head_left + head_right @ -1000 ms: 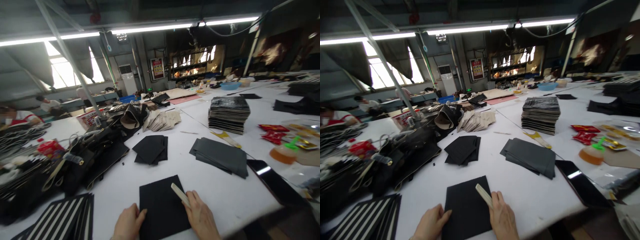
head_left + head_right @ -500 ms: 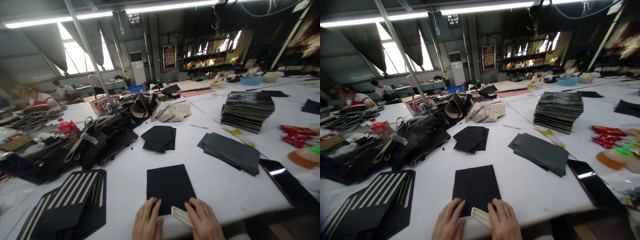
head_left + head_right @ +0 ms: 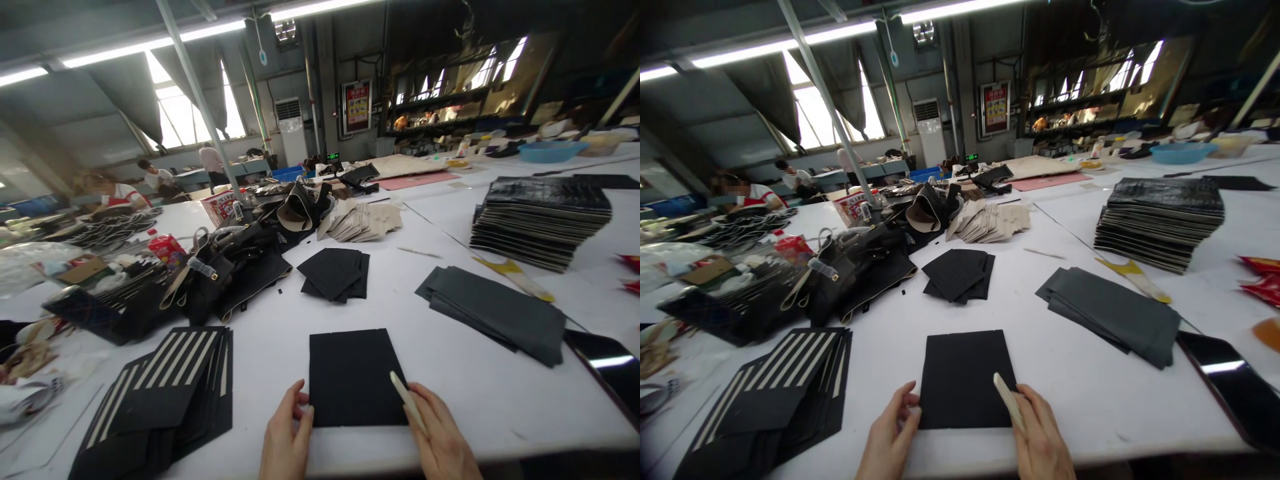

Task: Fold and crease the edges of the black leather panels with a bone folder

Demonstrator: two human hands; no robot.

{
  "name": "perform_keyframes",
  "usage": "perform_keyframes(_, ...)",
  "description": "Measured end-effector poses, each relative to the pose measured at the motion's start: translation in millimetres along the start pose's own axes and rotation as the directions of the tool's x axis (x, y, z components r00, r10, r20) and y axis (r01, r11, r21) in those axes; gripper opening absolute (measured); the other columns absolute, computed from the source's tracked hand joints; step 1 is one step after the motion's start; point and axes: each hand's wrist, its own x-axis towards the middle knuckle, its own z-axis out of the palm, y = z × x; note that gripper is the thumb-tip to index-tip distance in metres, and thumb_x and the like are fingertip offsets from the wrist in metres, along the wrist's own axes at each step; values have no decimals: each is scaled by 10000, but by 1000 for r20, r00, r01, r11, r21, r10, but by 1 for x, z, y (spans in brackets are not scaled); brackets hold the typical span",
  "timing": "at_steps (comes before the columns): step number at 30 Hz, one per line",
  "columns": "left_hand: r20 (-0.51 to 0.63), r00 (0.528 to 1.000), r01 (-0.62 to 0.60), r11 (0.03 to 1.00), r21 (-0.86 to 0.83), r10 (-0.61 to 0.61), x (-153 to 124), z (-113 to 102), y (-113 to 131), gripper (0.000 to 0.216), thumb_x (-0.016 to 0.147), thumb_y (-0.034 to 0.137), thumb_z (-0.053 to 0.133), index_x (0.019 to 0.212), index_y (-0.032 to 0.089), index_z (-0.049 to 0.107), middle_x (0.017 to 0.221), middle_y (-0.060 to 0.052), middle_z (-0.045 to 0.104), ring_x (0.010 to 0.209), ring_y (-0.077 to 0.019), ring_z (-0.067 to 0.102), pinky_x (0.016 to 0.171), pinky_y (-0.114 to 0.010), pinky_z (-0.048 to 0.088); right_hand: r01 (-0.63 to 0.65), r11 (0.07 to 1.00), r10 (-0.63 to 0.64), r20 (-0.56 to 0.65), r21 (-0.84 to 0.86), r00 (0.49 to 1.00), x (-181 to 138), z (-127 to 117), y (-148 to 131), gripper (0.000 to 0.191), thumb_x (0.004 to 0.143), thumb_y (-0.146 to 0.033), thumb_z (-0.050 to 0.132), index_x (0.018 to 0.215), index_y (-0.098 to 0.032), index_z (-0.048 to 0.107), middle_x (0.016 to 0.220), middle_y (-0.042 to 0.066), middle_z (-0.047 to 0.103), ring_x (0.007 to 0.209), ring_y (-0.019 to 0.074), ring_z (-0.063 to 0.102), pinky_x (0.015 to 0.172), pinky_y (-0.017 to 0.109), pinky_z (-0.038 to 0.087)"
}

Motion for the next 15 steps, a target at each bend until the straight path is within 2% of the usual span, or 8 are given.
perform_keyframes(4,49,993,119,962,-247,-110,10,-1,7,526,730,494,570,1109,133,518,886,-59,606,780,-182,593,719,-283,474,-122,979,125,-5,160,992,10,2,5,286,886,-344,411,1100,-212,548,1070,79,612,1004,191,589,868,327,498)
perform_keyframes(6,98,977,210,930,-302,-189,17,2,8,598,666,544,610,1085,129,511,810,-30,578,698,-166,584,621,-266,481,-158,968,162,-5,195,987,13,3,6,295,883,-378,412,1061,-203,570,1051,84,620,996,201,591,874,350,495)
perform_keyframes(8,135,957,285,910,-301,-256,24,5,8,597,629,560,631,1027,128,516,705,8,535,588,-148,560,505,-253,472,-173,962,179,-10,209,984,14,4,7,311,876,-411,416,1025,-198,587,1031,85,628,977,203,600,866,349,498)
perform_keyframes(10,144,948,315,909,-273,-285,30,8,7,502,629,532,649,920,143,524,596,45,492,481,-133,524,411,-240,444,-181,959,190,-20,217,982,17,4,8,327,868,-435,417,1002,-197,597,1006,84,640,950,202,611,852,337,504)
perform_keyframes(13,122,952,303,926,-224,-282,38,10,9,326,653,411,684,788,179,499,524,68,486,424,-107,494,361,-196,393,-188,954,200,-29,233,979,22,1,10,334,855,-461,428,965,-202,609,957,77,664,903,201,630,815,307,515)
perform_keyframes(15,113,953,300,932,-204,-282,40,11,13,281,666,331,689,789,193,476,521,79,496,404,-95,491,346,-176,363,-175,953,183,-10,249,983,26,-2,12,316,852,-457,440,945,-210,613,922,67,676,873,195,641,785,277,517)
